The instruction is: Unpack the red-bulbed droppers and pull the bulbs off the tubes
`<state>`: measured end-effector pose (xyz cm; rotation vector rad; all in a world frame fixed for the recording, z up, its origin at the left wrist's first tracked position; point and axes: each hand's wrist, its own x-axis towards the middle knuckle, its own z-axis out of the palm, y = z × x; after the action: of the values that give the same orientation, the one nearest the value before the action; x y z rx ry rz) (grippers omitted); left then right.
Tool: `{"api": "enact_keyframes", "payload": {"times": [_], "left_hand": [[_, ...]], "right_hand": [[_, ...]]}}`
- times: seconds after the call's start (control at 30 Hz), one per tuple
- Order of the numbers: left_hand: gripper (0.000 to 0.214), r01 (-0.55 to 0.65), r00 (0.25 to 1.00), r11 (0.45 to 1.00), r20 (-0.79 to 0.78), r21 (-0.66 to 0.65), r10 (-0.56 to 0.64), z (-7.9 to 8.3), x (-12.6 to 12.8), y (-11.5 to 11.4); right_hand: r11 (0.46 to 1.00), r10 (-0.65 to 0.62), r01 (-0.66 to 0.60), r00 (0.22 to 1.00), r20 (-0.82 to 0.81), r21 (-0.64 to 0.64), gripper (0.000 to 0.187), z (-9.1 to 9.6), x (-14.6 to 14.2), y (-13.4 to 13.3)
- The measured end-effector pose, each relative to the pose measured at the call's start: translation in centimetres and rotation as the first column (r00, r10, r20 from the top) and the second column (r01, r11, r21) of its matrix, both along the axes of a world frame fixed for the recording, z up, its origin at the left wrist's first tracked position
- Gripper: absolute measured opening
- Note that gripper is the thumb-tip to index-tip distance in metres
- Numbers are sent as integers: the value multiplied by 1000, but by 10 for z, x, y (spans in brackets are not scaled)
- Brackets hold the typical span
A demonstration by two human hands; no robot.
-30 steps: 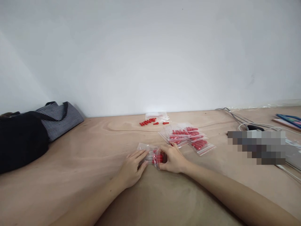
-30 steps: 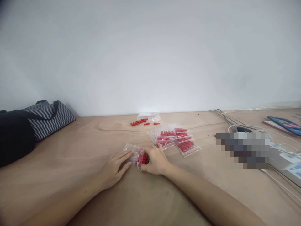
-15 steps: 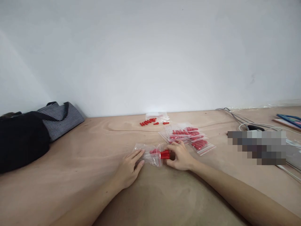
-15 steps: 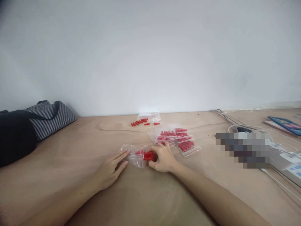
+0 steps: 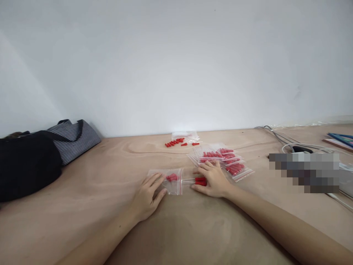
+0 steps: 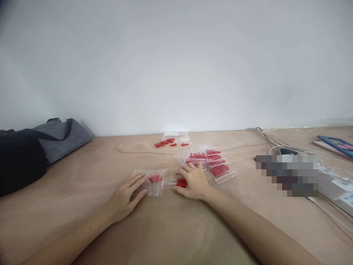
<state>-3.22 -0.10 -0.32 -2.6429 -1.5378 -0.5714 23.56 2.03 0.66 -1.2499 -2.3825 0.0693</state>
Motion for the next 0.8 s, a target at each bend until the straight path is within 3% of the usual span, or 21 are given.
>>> {"api": "enact_keyframes", "payload": {"times": [0.13, 0.27, 0.5, 0.8], "left_hand": [[39, 154, 987, 984, 52, -86, -150, -3, 3, 8], [39, 99, 993, 988, 68, -118, -92, -1, -1, 10], [38, 15, 998, 993, 69, -115, -7, 4, -10, 11], [39, 36, 998, 994, 53, -104, -30, 3, -10, 11]], "right_hand": [[996, 72, -70, 996, 47, -58, 25, 3, -12, 6], [996, 18, -8, 994, 112, -86, 16, 3, -11, 7], [939, -283, 312, 939, 194, -143, 22, 4, -18, 9], [919, -351, 375, 918, 183, -119, 26, 4, -57, 43]]}}
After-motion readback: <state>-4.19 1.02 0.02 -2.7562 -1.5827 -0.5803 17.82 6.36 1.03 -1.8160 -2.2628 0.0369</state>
